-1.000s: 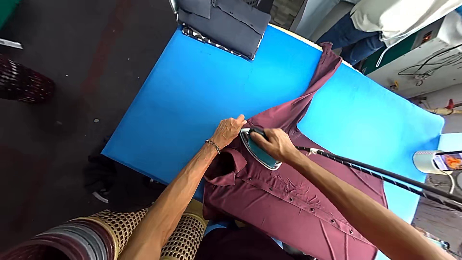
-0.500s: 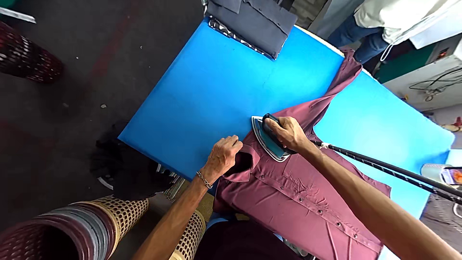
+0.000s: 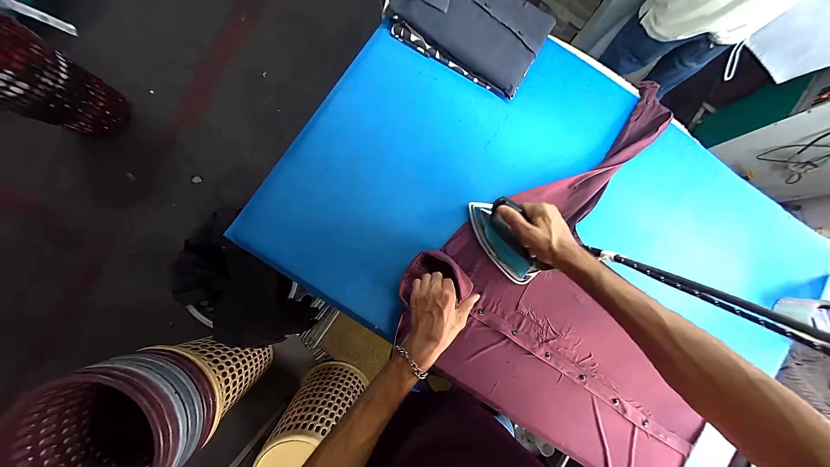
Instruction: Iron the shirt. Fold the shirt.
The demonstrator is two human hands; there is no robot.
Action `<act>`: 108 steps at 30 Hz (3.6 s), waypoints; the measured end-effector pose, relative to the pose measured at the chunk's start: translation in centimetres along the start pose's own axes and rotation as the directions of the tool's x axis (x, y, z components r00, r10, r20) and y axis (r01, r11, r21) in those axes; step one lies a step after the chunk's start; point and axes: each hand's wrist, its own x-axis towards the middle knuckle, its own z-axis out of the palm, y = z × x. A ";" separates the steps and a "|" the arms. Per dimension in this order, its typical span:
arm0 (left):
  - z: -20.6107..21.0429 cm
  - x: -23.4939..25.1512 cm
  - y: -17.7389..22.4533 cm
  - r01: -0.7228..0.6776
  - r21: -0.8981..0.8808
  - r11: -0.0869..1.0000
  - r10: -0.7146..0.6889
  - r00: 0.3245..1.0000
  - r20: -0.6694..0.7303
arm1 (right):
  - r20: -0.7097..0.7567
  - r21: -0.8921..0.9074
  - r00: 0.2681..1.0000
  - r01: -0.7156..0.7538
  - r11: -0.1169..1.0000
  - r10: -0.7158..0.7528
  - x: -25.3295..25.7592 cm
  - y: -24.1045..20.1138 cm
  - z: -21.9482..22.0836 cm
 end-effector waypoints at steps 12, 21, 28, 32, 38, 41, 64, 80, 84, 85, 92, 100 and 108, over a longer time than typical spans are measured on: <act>0.2 0.0 -0.8 0.260 -0.291 0.921 -0.231 0.964 0.131 | 0.359 -0.034 0.886 0.328 0.944 -0.295 -9.8 2.7 2.7; 0.7 0.2 -1.2 0.238 -0.305 0.922 -0.219 0.971 0.096 | 0.353 -0.089 0.893 0.330 0.940 -0.281 -18.8 11.4 0.1; 1.8 1.9 -4.4 0.132 -0.491 0.861 -0.104 0.991 0.083 | 0.136 -0.083 0.981 0.150 0.985 -0.138 -31.7 22.9 -2.8; 1.8 1.6 -4.0 0.163 -0.549 0.820 -0.138 0.987 0.086 | 0.043 -0.118 0.995 0.095 0.988 -0.090 -36.7 27.7 -3.3; 1.9 1.7 -3.8 0.161 -0.560 0.813 -0.139 0.987 0.081 | 0.082 -0.157 0.990 0.125 0.980 -0.113 -36.0 27.1 -3.3; 2.2 1.7 -4.2 0.175 -0.564 0.807 -0.156 0.984 0.082 | 0.148 -0.163 0.978 0.172 0.972 -0.148 -32.6 23.3 -2.4; 8.4 4.3 17.2 -0.008 0.091 0.996 0.027 0.977 -0.213 | 0.038 -0.082 0.999 -0.008 0.997 0.011 -38.5 27.9 -3.8; 31.9 11.8 47.7 -0.697 -0.191 0.691 0.576 0.372 0.728 | -0.147 -0.062 0.962 -0.239 0.969 0.228 -45.3 35.1 -5.7; 33.1 14.9 49.4 -0.555 -0.363 0.749 0.591 0.312 0.744 | -0.270 -0.064 0.938 -0.244 0.968 0.218 -44.2 35.4 -6.2; 33.4 15.2 49.6 -0.536 -0.382 0.753 0.597 0.310 0.740 | -0.309 -0.035 0.920 -0.263 0.964 0.239 -43.6 35.5 -6.6; 28.3 15.5 44.2 -0.695 -0.251 0.673 0.634 0.369 0.680 | -0.307 0.254 0.797 -0.458 0.852 0.520 -39.5 37.7 -10.6; 17.6 22.4 28.3 -0.697 -0.016 0.717 0.438 0.432 0.789 | -0.113 0.016 0.980 -0.163 0.986 0.164 -32.8 30.9 -8.2; 17.3 22.2 26.2 -0.604 -0.063 0.794 0.491 0.579 0.651 | -0.207 0.123 0.912 -0.335 0.934 0.354 -26.0 29.6 -11.0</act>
